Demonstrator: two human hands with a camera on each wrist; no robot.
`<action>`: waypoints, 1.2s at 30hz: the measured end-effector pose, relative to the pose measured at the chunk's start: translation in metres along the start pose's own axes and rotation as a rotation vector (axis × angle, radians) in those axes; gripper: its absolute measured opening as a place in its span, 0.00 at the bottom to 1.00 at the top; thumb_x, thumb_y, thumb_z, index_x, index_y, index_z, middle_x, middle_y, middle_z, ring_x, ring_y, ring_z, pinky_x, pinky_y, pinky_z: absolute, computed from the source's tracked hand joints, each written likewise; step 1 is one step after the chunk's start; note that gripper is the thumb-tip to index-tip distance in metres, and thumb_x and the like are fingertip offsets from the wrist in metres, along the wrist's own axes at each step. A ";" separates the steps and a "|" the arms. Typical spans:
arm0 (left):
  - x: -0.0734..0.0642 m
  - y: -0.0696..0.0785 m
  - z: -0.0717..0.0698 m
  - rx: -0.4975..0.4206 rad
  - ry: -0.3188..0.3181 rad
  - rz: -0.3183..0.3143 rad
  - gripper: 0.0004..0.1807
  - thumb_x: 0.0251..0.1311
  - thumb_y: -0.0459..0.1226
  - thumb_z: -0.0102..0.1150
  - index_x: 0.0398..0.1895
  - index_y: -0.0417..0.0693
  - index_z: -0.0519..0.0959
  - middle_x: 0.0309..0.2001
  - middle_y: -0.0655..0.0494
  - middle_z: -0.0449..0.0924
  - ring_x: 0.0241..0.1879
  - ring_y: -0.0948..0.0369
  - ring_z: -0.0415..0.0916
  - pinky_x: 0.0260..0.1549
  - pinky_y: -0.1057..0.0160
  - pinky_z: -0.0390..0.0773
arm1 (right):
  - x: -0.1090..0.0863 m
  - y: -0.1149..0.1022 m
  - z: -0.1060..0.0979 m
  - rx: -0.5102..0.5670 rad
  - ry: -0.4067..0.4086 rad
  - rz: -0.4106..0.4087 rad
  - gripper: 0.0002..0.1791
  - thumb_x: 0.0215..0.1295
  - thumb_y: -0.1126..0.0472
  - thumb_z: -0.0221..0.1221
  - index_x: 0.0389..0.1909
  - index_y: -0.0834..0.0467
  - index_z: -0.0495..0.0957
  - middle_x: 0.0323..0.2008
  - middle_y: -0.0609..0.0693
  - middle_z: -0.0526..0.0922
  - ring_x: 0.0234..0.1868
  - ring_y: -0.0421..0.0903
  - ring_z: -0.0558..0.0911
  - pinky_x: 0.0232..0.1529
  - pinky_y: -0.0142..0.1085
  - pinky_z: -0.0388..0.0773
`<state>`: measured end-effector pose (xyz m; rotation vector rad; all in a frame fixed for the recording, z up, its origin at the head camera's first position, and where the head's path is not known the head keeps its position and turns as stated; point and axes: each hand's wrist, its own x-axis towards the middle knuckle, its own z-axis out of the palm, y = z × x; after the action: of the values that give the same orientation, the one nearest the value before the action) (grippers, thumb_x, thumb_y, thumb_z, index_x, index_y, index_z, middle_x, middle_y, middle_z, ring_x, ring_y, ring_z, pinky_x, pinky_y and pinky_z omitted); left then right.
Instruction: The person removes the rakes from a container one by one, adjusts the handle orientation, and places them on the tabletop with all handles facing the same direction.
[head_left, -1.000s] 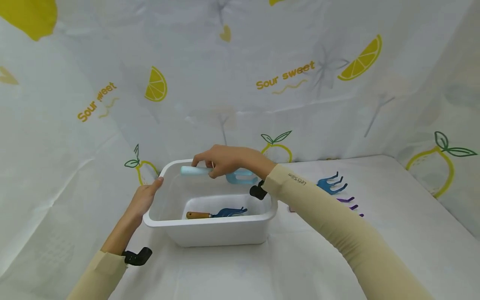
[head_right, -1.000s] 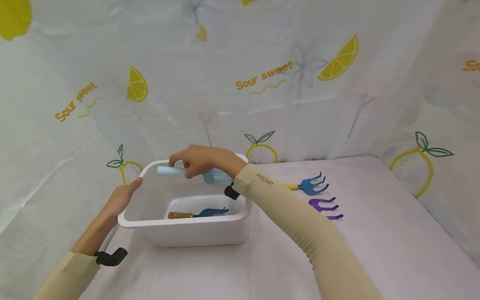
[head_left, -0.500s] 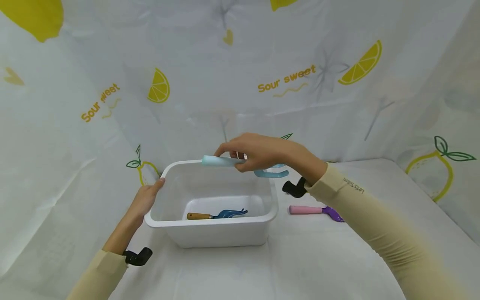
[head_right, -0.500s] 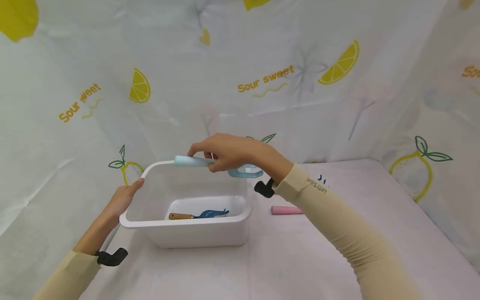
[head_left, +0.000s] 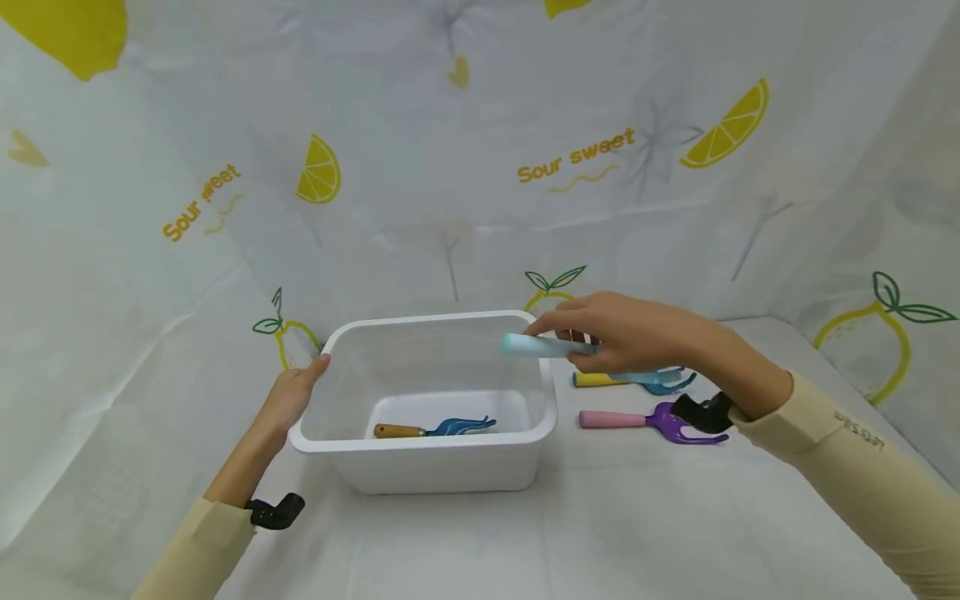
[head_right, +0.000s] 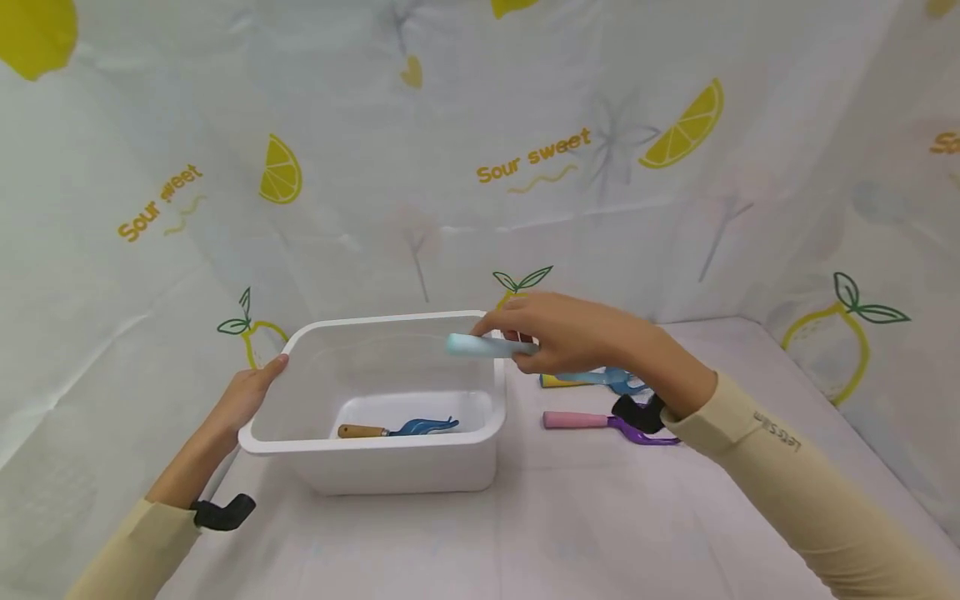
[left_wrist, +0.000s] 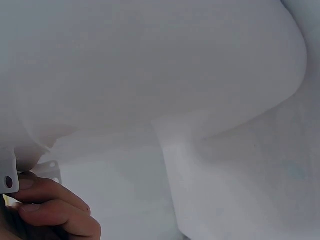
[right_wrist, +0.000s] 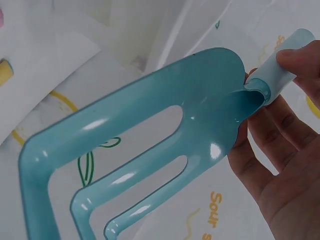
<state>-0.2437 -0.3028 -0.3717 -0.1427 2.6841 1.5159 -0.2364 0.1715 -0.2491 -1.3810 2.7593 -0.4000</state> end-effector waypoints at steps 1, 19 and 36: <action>0.000 0.000 0.000 -0.003 0.000 -0.001 0.45 0.76 0.66 0.36 0.64 0.31 0.76 0.56 0.33 0.84 0.44 0.51 0.89 0.34 0.61 0.87 | -0.006 0.002 0.001 -0.001 0.003 0.007 0.28 0.67 0.64 0.61 0.66 0.38 0.76 0.35 0.37 0.78 0.33 0.35 0.78 0.37 0.31 0.79; -0.002 -0.003 -0.001 -0.030 -0.004 -0.001 0.46 0.76 0.66 0.36 0.65 0.31 0.75 0.56 0.35 0.84 0.42 0.56 0.89 0.35 0.61 0.87 | -0.082 0.025 0.025 -0.018 -0.011 0.129 0.33 0.66 0.65 0.63 0.64 0.29 0.73 0.39 0.29 0.80 0.37 0.29 0.76 0.38 0.31 0.79; 0.000 0.000 -0.001 -0.043 -0.013 0.011 0.44 0.78 0.64 0.36 0.67 0.31 0.72 0.59 0.33 0.82 0.43 0.57 0.88 0.35 0.60 0.88 | -0.103 0.047 0.063 0.109 -0.113 0.176 0.31 0.71 0.62 0.63 0.70 0.35 0.71 0.44 0.33 0.81 0.41 0.30 0.76 0.40 0.32 0.80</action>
<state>-0.2437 -0.3036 -0.3718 -0.1196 2.6477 1.5724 -0.2016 0.2667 -0.3302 -1.0913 2.6944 -0.4426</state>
